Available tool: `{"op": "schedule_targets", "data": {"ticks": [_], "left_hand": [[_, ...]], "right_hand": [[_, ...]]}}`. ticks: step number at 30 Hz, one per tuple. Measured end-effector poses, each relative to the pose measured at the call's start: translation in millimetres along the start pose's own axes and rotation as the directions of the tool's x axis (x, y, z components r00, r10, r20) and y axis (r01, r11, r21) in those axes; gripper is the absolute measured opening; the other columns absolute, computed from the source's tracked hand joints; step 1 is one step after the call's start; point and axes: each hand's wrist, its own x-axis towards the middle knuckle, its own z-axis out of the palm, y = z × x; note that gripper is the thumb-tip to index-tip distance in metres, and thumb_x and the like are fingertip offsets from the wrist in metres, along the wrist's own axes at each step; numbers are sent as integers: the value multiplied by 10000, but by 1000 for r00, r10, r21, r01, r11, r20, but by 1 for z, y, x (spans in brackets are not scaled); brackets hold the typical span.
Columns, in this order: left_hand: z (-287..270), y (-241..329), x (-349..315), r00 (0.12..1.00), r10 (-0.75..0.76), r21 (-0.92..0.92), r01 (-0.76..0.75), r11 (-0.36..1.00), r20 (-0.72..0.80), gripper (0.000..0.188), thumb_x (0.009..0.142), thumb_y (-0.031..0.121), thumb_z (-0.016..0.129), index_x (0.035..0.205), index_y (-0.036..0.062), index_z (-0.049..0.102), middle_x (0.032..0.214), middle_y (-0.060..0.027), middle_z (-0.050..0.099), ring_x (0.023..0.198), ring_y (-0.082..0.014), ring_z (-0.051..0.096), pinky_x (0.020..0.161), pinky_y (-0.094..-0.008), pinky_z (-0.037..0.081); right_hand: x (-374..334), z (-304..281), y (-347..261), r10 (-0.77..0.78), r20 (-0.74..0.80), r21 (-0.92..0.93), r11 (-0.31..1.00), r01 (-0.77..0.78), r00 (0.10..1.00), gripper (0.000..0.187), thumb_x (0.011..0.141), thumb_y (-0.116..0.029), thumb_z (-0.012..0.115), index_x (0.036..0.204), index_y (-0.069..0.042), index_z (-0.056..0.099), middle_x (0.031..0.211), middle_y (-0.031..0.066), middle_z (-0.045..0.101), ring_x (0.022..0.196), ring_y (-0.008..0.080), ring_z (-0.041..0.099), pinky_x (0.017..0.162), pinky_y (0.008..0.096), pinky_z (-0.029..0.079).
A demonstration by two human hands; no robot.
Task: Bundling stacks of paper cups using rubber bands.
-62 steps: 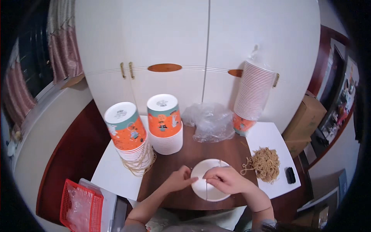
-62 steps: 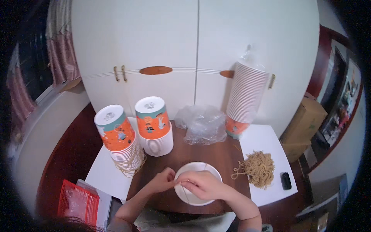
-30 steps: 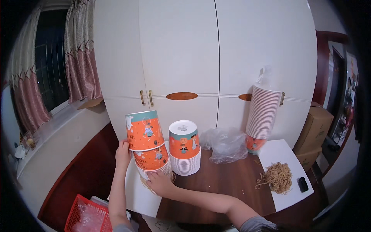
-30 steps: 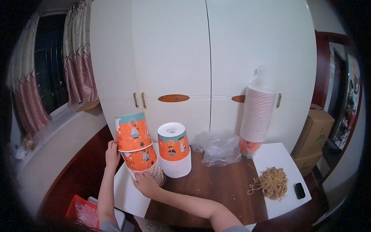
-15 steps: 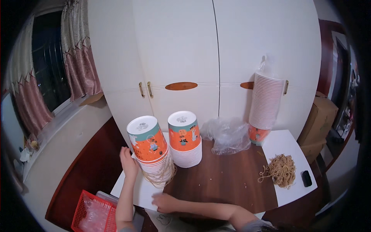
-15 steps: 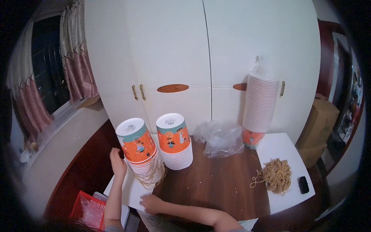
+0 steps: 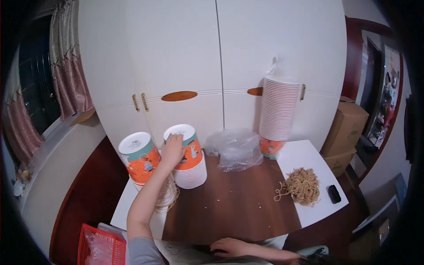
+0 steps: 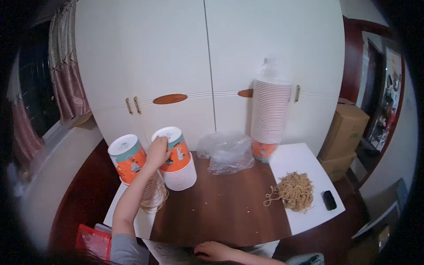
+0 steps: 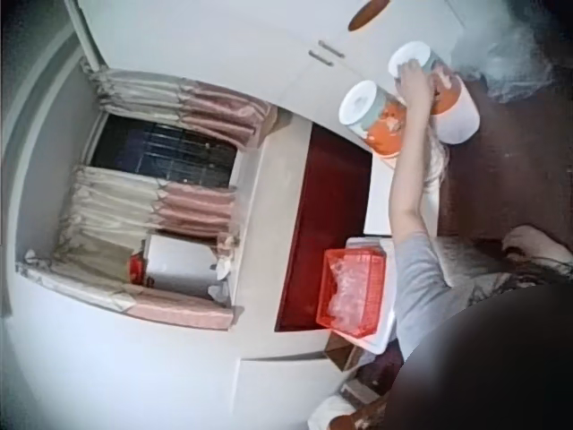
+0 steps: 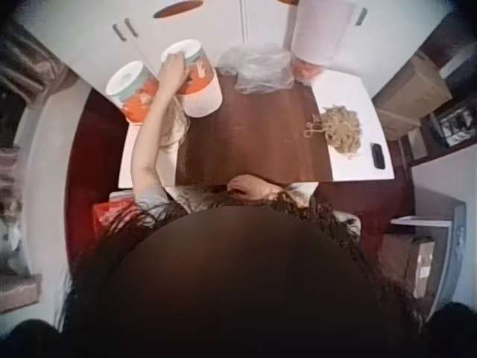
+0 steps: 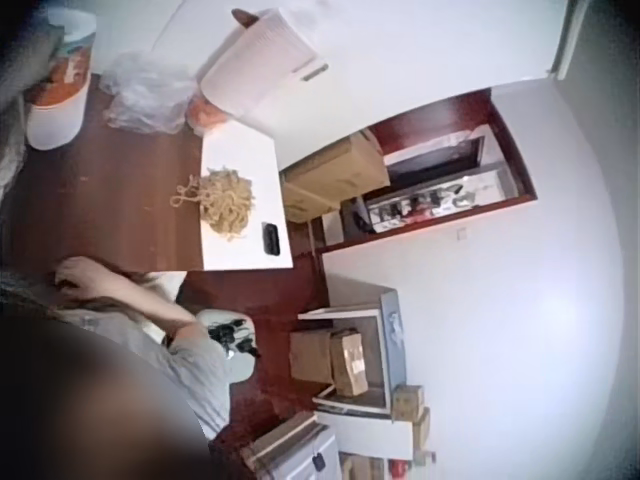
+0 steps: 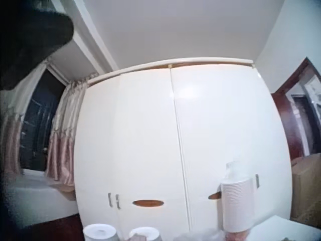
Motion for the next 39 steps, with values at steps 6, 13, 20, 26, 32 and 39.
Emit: {"op": "schedule_targets", "data": {"ticks": [6,13,20,26,32,39], "left_hand": [[8,-2,17,988,-142,-309,117,944,-61,206,617,65,640,749,27,486,812,-160,539,767,-339,532,644,-409,430],[-84,15,57,944,-190,-371,81,925,-269,154,740,180,559,739,33,512,779,-124,578,773,-302,560,676,-391,443],[-39,28,33,983,14,80,-29,996,181,269,694,245,626,825,17,572,859,-150,558,815,-298,559,716,-392,457],[-5,3,37,994,-20,-92,30,995,104,145,664,120,613,706,16,521,789,-158,563,734,-327,561,656,-404,453],[-31,-1,58,987,-70,-238,104,966,147,198,614,126,667,713,26,528,754,-151,571,717,-311,559,635,-358,449],[-107,-23,71,976,-167,-699,24,714,-137,175,740,122,597,768,0,474,827,-94,579,758,-118,518,673,-255,420]], "right_hand": [[-31,5,5,114,-197,79,992,-100,974,253,828,-221,516,1008,-44,538,1003,111,564,938,261,529,804,345,419],[-16,3,-9,202,-155,212,963,-167,967,280,831,-212,508,1043,-30,525,997,134,560,927,278,528,795,339,417],[-18,5,-16,194,-130,239,958,-159,972,264,842,-205,498,1027,-22,540,962,129,576,872,251,555,765,324,432],[-34,22,-2,181,-258,401,914,-65,949,286,842,-229,472,1016,-21,566,996,113,565,866,213,536,737,316,411],[-42,16,2,288,-175,513,843,-162,942,326,843,-283,474,1075,-65,544,1041,115,544,906,216,518,780,325,397],[-35,-8,-5,346,-71,485,832,-271,935,247,850,-184,500,1030,-20,539,960,100,582,872,177,553,767,289,429]]}}
